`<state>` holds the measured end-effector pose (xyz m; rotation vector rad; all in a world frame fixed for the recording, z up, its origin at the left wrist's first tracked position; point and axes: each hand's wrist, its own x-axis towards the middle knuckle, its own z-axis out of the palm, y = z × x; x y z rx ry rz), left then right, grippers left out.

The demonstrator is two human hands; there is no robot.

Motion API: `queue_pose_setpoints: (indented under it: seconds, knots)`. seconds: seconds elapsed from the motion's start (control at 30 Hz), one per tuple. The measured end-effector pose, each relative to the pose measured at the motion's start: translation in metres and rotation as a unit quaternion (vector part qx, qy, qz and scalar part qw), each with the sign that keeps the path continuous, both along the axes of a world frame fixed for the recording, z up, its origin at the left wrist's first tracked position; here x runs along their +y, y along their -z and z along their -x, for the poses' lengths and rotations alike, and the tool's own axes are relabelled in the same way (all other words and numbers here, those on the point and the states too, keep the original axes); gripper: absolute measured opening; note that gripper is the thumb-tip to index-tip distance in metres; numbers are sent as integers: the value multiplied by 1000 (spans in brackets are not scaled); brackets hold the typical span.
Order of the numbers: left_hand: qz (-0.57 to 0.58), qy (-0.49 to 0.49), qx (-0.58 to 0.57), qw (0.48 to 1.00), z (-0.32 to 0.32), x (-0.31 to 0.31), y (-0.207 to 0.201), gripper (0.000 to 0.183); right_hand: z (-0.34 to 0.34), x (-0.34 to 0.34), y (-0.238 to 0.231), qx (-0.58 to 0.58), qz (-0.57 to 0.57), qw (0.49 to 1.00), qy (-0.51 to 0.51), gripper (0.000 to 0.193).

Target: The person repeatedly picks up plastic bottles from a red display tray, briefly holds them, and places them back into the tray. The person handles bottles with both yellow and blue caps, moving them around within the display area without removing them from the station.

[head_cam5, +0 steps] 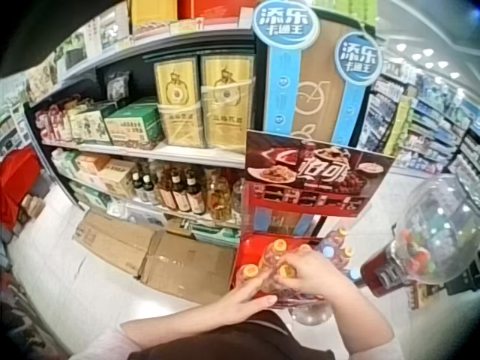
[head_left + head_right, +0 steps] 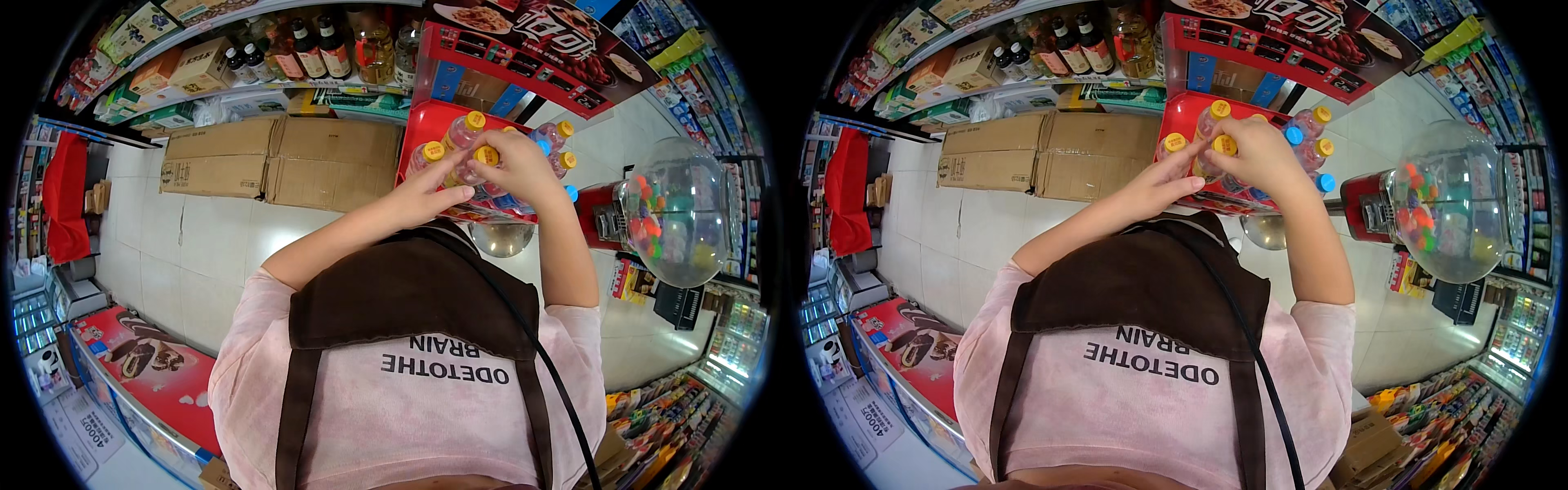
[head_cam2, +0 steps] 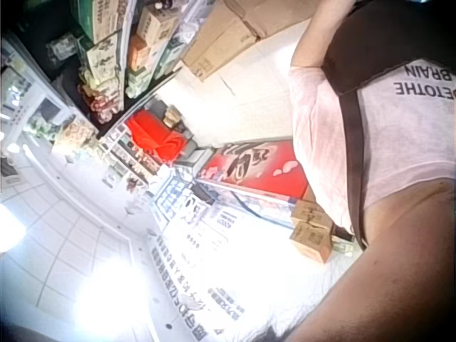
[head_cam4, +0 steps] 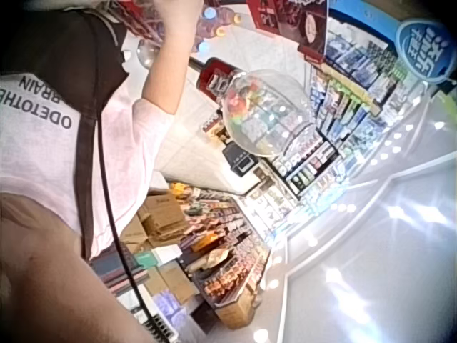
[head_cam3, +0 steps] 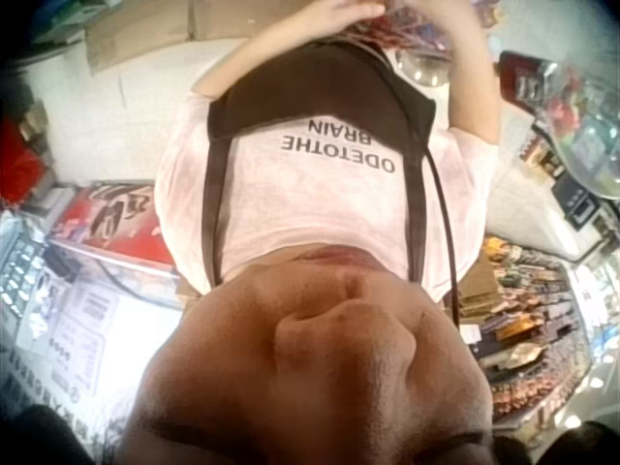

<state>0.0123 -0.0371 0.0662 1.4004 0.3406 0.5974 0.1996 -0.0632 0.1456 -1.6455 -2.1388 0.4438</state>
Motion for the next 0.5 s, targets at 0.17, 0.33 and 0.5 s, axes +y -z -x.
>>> queue_pose_setpoints:
  seconds: [0.17, 0.33, 0.5]
  knots:
    - [2, 18, 13, 1000, -4, 0, 10, 73, -2, 2, 22, -21, 16, 1000, 1, 25]
    - [5, 18, 46, 999, -5, -1, 20, 76, -1, 2, 37, -54, 27, 998, 1, 27]
    - [20, 36, 83, 996, -3, -1, 6, 75, -1, 4, 46, -72, 6, 997, 9, 27]
